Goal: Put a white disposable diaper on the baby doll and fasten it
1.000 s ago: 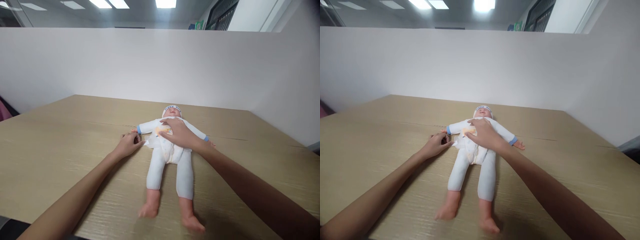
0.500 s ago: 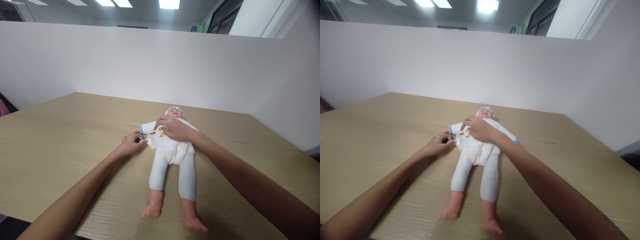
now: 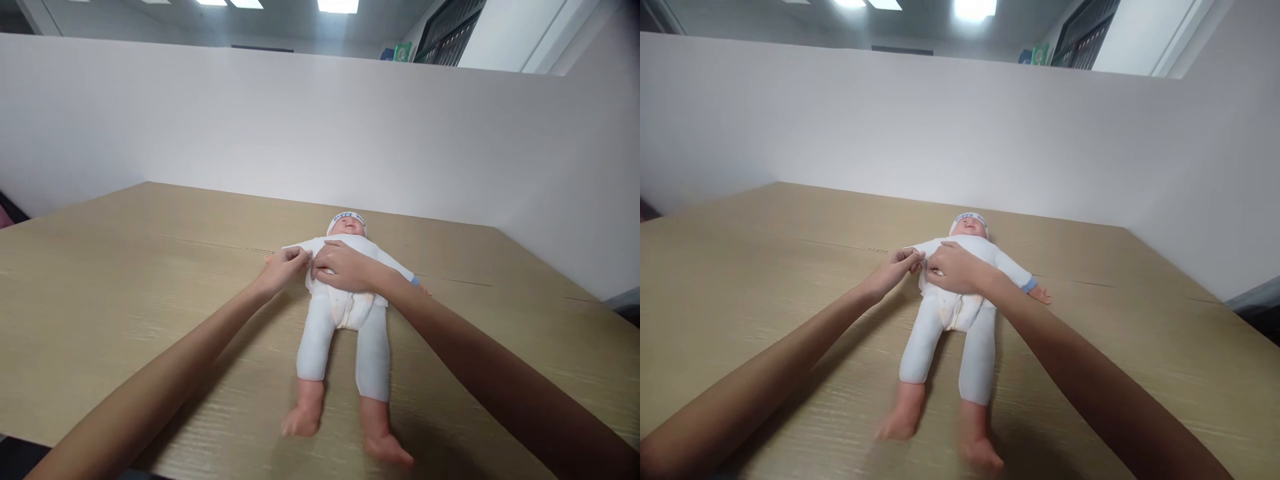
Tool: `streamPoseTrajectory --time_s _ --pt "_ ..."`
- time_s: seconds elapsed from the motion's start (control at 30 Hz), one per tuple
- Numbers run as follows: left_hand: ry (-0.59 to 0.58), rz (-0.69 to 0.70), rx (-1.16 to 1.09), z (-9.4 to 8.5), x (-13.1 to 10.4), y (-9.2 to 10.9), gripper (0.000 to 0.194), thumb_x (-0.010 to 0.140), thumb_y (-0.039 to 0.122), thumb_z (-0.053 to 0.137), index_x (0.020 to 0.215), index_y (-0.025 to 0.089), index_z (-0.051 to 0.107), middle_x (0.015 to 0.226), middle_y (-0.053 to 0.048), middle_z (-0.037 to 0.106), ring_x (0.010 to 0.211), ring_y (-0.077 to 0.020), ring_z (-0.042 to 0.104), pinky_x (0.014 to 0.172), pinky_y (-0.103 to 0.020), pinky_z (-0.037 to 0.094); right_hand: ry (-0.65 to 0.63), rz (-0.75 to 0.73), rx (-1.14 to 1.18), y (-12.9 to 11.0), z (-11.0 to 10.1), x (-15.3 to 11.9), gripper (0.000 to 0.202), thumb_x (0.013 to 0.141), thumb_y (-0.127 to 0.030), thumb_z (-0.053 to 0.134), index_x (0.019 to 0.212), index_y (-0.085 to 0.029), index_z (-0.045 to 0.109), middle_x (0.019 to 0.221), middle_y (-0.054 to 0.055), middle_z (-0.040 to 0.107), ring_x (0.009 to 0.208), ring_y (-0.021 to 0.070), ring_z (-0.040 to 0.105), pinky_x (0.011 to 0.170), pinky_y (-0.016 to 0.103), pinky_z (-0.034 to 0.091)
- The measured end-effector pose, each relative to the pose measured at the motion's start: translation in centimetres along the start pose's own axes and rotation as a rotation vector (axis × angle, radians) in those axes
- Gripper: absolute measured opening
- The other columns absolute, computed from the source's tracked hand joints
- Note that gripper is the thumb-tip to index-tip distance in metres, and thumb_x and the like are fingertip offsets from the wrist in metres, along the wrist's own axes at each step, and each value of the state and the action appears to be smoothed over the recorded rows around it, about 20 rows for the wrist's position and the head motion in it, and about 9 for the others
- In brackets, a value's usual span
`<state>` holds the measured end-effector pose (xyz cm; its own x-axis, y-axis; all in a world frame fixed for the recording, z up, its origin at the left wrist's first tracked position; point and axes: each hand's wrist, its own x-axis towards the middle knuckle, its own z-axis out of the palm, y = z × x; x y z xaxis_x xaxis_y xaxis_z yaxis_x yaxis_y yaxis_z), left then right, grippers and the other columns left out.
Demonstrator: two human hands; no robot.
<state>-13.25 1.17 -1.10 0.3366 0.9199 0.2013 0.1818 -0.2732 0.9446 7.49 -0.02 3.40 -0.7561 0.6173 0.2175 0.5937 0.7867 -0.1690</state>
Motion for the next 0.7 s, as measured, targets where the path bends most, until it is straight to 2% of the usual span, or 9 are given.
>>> streamPoseTrajectory --time_s 0.1,0.17,0.2,0.27,0.33,0.43,0.5,0.6,0.7 --pt "0.007 -0.005 -0.008 0.7 0.6 0.7 0.044 0.092 0.056 0.063 0.067 0.021 0.053 0.069 0.002 0.052 0.070 -0.0162 0.047 0.070 -0.032 0.038 0.315 0.115 0.017 -0.4 -0.1 -1.7 0.021 0.104 -0.024 0.051 0.099 -0.022 0.072 0.100 0.006 0.076 0.098 0.0243 0.064 0.100 0.042 0.044" --pt "-0.010 0.002 0.005 1.3 0.9 1.0 0.043 0.093 0.055 0.063 0.067 0.021 0.054 0.069 0.001 0.053 0.069 -0.0162 0.047 0.068 -0.032 0.038 0.492 0.253 0.069 -0.4 0.0 -2.9 0.019 0.106 -0.031 0.051 0.101 -0.023 0.067 0.097 0.005 0.072 0.092 0.0232 0.062 0.089 0.038 0.045" --pt "-0.025 0.009 0.013 1.7 1.1 1.2 0.043 0.093 0.055 0.063 0.067 0.021 0.054 0.070 0.001 0.054 0.069 -0.0164 0.048 0.069 -0.032 0.039 0.504 0.311 0.122 -0.3 0.2 -3.3 0.020 0.107 -0.035 0.051 0.098 -0.023 0.065 0.091 0.003 0.070 0.086 0.0217 0.060 0.083 0.037 0.045" --pt "-0.056 0.015 0.021 2.7 1.5 1.6 0.043 0.093 0.055 0.063 0.067 0.021 0.055 0.070 0.000 0.056 0.070 -0.0171 0.049 0.069 -0.033 0.040 0.443 0.378 0.267 0.0 0.5 -4.0 0.029 0.109 -0.042 0.049 0.089 -0.024 0.060 0.081 -0.001 0.065 0.075 0.0190 0.056 0.073 0.034 0.042" --pt "-0.076 0.009 0.017 3.6 1.7 1.9 0.045 0.094 0.057 0.060 0.067 0.021 0.053 0.069 0.000 0.054 0.070 -0.0177 0.048 0.068 -0.033 0.039 0.391 0.397 0.397 0.2 0.9 -4.2 0.036 0.109 -0.048 0.047 0.086 -0.024 0.060 0.078 -0.002 0.063 0.073 0.0178 0.055 0.071 0.033 0.041" --pt "-0.071 0.013 0.005 4.4 1.8 2.1 0.049 0.102 0.059 0.046 0.070 0.022 0.051 0.070 -0.001 0.052 0.071 -0.0191 0.047 0.069 -0.034 0.041 0.397 0.423 0.443 0.3 1.2 -3.9 0.035 0.101 -0.055 0.062 0.083 -0.024 0.060 0.079 -0.003 0.064 0.074 0.0174 0.055 0.070 0.032 0.042" --pt "-0.073 0.034 -0.029 4.4 1.8 1.9 0.051 0.106 0.058 0.037 0.074 0.022 0.054 0.072 -0.001 0.054 0.073 -0.0199 0.049 0.073 -0.035 0.044 0.417 0.461 0.416 0.3 1.4 -3.6 0.035 0.093 -0.052 0.072 0.078 -0.024 0.057 0.075 -0.003 0.061 0.072 0.0169 0.053 0.068 0.031 0.040" --pt "-0.069 0.077 -0.079 4.0 1.7 0.9 0.047 0.109 0.057 0.036 0.086 0.022 0.056 0.076 -0.001 0.056 0.073 -0.0192 0.051 0.075 -0.035 0.046 0.455 0.498 0.377 0.4 1.7 -3.3 0.036 0.094 -0.043 0.066 0.069 -0.025 0.047 0.066 -0.005 0.049 0.066 0.0158 0.046 0.066 0.032 0.035" --pt "0.078 0.100 0.024 3.7 1.8 -0.8 0.032 0.105 0.053 0.052 0.102 0.022 0.057 0.084 -0.001 0.059 0.080 -0.0190 0.055 0.078 -0.033 0.046 0.465 0.480 0.385 0.5 1.8 -3.3 0.036 0.095 -0.037 0.059 0.068 -0.025 0.039 0.064 -0.006 0.040 0.065 0.0152 0.040 0.066 0.033 0.032"
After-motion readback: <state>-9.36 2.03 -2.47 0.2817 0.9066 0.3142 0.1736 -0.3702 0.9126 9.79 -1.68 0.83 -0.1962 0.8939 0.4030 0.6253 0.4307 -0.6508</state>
